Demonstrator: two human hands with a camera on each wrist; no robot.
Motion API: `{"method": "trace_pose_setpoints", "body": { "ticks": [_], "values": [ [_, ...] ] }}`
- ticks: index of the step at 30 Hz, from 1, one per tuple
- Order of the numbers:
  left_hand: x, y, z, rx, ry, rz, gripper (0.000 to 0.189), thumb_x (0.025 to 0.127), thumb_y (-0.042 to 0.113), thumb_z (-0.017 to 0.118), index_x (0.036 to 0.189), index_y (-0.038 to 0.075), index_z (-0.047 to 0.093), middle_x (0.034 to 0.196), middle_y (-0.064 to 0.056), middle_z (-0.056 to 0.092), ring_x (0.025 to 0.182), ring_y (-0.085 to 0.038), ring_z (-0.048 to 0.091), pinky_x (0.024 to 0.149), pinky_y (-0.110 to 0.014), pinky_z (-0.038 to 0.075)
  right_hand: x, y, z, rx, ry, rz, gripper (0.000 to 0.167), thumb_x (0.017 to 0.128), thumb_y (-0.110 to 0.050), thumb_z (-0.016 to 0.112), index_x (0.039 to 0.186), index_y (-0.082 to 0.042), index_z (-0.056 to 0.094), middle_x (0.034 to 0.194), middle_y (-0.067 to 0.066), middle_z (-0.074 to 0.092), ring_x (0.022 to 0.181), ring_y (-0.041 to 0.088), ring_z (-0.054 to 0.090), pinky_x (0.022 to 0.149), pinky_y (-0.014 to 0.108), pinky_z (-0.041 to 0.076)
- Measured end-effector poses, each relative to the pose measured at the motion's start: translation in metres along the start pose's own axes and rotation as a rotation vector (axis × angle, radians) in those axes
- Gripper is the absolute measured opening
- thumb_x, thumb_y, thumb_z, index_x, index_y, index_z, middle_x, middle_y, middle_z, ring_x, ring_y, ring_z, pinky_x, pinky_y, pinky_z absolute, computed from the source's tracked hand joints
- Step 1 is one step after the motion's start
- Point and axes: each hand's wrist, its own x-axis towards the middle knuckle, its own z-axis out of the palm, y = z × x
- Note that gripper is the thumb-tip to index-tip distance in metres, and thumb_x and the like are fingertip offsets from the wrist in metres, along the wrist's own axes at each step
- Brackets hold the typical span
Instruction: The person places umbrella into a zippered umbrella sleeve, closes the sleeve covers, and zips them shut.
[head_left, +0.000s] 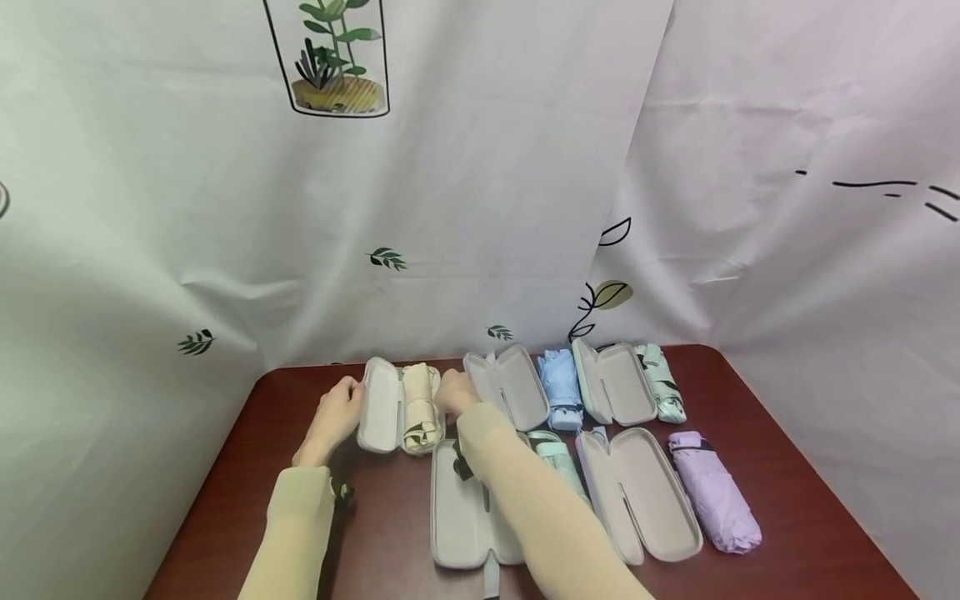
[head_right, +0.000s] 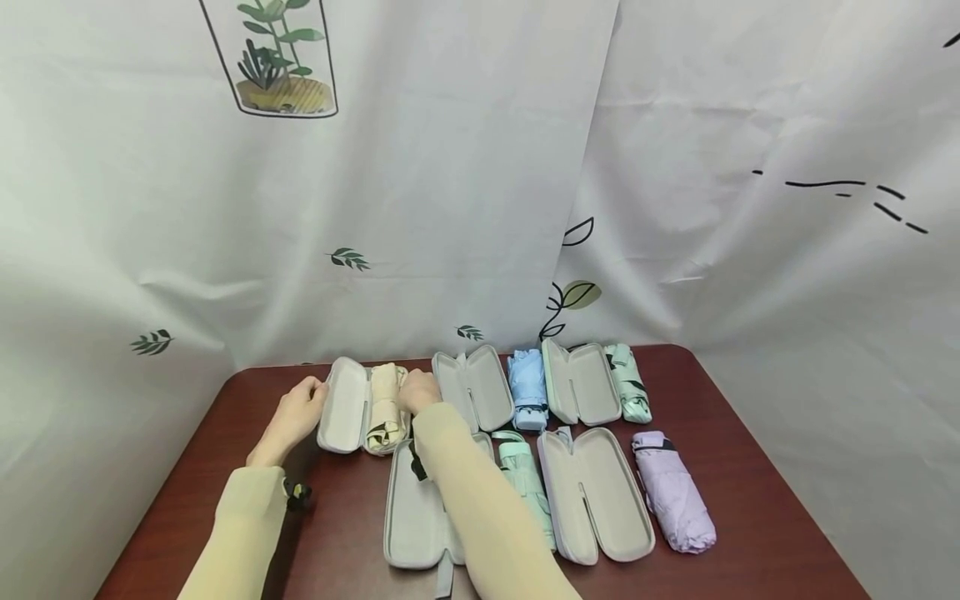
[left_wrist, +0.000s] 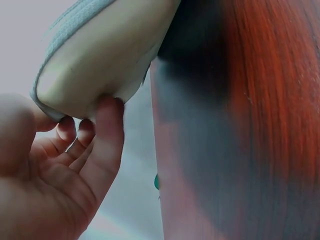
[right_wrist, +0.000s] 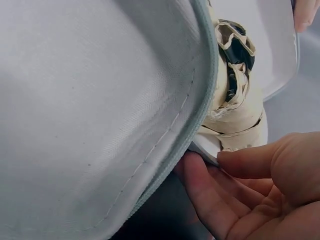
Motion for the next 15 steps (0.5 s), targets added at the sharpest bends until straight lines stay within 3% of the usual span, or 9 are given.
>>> {"method": "trace_pose_setpoints", "body": {
  "ticks": [3,7,11,15],
  "values": [
    [0.001,0.001,0.0,-0.068,-0.036,-0.004,0.03,0.105,0.031,0.039,0.096,0.004,0.051,0.082,-0.011,0.051,0.078,-0.026,0.051,0.066,-0.035,0.039,0.001,0.003,0.0,0.069,-0.004,0.005,0.011,0.085,0.007,0.056,0.092,0.011,0.063,0.095,0.031,0.065,0.054,0.028,0.068,0.043,0.03,0.052],
    [0.003,-0.002,0.002,-0.231,-0.107,-0.06,0.035,0.104,0.035,0.042,0.105,0.001,0.049,0.094,-0.013,0.049,0.086,-0.027,0.049,0.07,-0.036,0.04,0.003,0.007,-0.002,0.1,-0.008,0.001,0.011,0.085,0.006,0.054,0.091,0.01,0.063,0.083,0.026,0.064,0.055,0.028,0.068,0.045,0.031,0.053],
    [0.004,-0.008,0.006,-0.462,-0.202,-0.141,0.049,0.104,0.04,0.041,0.13,-0.002,0.037,0.124,-0.021,0.042,0.112,-0.033,0.045,0.089,-0.043,0.043,0.003,0.009,-0.004,0.083,-0.018,-0.012,0.012,0.084,0.007,0.054,0.09,0.009,0.064,0.066,0.016,0.062,0.055,0.026,0.068,0.047,0.031,0.053],
    [0.004,-0.013,0.012,-0.672,-0.32,-0.208,0.069,0.105,0.045,0.035,0.153,0.002,0.012,0.152,-0.024,0.021,0.137,-0.037,0.026,0.106,-0.056,0.03,0.002,0.01,-0.005,0.074,-0.015,-0.02,0.012,0.084,0.007,0.054,0.088,0.009,0.065,0.055,0.011,0.06,0.054,0.025,0.068,0.049,0.032,0.054]
  ]
}}
